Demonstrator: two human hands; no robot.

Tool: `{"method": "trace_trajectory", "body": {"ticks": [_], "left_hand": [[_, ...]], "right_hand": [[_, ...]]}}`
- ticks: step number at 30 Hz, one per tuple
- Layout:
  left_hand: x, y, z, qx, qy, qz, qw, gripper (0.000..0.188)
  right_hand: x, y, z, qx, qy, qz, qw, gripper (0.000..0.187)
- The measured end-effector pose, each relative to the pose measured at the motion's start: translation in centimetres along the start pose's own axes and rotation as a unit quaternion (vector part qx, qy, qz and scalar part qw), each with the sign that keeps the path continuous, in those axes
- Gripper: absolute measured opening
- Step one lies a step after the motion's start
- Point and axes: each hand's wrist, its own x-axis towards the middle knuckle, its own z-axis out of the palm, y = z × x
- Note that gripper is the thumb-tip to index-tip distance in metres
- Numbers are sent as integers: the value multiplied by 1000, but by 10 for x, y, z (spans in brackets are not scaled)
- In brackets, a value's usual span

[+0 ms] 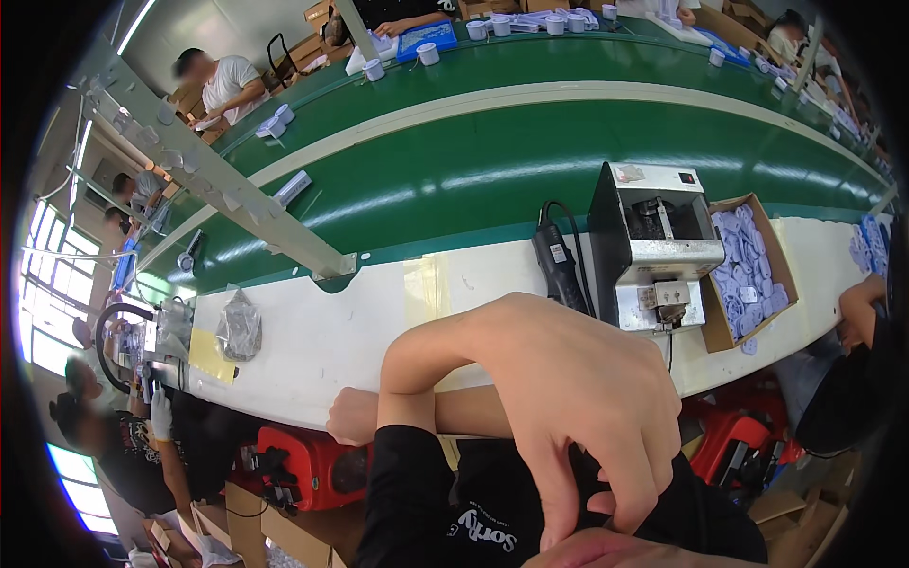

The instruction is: Assembling small electronic components using an electric screwdriver at a production workstation.

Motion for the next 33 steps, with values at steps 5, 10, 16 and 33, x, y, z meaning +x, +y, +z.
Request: {"method": "trace_trajectory", "body": {"ticks": [5, 10, 16, 33], "left_hand": [[-1, -3, 2, 20, 4, -14, 1000, 27], [-1, -3, 4, 35, 14, -15, 999, 22], [0, -1, 1, 40, 13, -17, 999, 21], [0, 1, -2, 26, -37, -22, 999, 35]], "right_hand": [[-1, 1, -1, 1, -3, 2, 1000, 19], [-2, 3, -3, 1, -5, 5, 1000, 19], [-3, 4, -6, -2, -6, 7, 1000, 19], [-1, 1, -10, 3, -12, 2, 1000, 18]]}}
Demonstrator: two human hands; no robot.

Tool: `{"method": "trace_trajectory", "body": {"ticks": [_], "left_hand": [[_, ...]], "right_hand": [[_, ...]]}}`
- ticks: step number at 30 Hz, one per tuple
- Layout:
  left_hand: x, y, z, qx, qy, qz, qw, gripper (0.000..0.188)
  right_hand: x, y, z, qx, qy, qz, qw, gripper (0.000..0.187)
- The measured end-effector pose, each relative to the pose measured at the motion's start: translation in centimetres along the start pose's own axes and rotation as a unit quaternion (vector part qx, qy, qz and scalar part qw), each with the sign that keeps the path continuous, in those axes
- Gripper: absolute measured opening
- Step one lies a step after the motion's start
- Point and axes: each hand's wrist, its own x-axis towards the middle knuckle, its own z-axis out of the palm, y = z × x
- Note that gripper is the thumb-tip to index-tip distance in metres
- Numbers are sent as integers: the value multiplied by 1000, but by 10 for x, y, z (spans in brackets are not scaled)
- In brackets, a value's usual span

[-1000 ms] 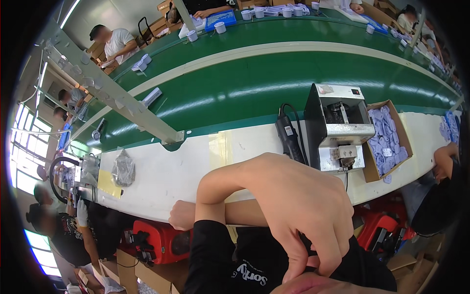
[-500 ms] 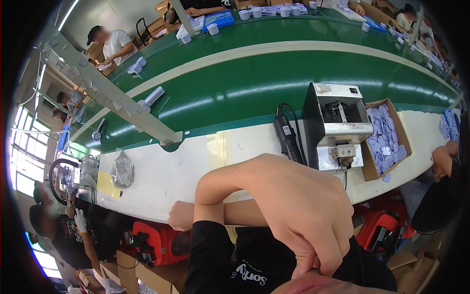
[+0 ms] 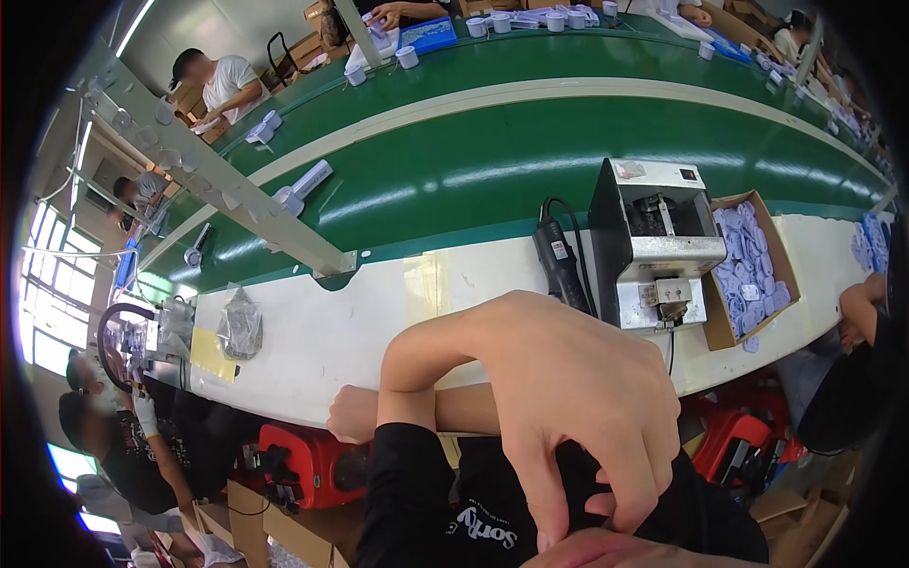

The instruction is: Assembling small electronic components using an electric screwdriver at a production workstation.

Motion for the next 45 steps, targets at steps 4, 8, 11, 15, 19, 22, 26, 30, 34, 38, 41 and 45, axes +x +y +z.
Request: {"method": "trace_trajectory", "body": {"ticks": [4, 8, 11, 15, 19, 22, 26, 30, 34, 38, 41, 45], "left_hand": [[0, 0, 0, -4, -3, -4, 1000, 35], [-1, -1, 1, -11, 1, -3, 1000, 34], [-1, -3, 3, -27, 24, 2, 999, 33], [0, -3, 2, 18, -3, -8, 1000, 32], [0, -2, 2, 19, 1, -10, 1000, 31], [1, -2, 3, 32, -2, -4, 999, 30], [1, -2, 3, 34, -6, -1, 999, 31], [0, -2, -1, -3, -13, -3, 1000, 32], [0, 1, -2, -14, -18, -9, 1000, 33], [0, 2, -3, -18, -18, -13, 1000, 32], [0, 0, -3, -18, -18, -10, 1000, 32], [0, 2, -3, -13, -19, -14, 1000, 32]], "right_hand": [[-1, 0, 0, 0, -2, 1, 1000, 18], [-1, 0, -2, 0, -4, 1, 1000, 17], [-1, 1, -3, 0, -5, 3, 1000, 17], [-3, 2, -4, -1, -8, 3, 1000, 17], [-3, 1, -5, -1, -11, 2, 1000, 17], [-3, 1, -6, -2, -13, 3, 1000, 17], [-3, 0, -9, -4, -14, 2, 1000, 17], [-5, 2, -11, -5, -16, 4, 1000, 16], [-3, -1, -12, -4, -17, 1, 1000, 16], [-2, -2, -13, -3, -18, -1, 1000, 16], [-5, 0, -14, -4, -19, 4, 1000, 16], [-4, -2, -15, -4, -21, 2, 1000, 16]]}}
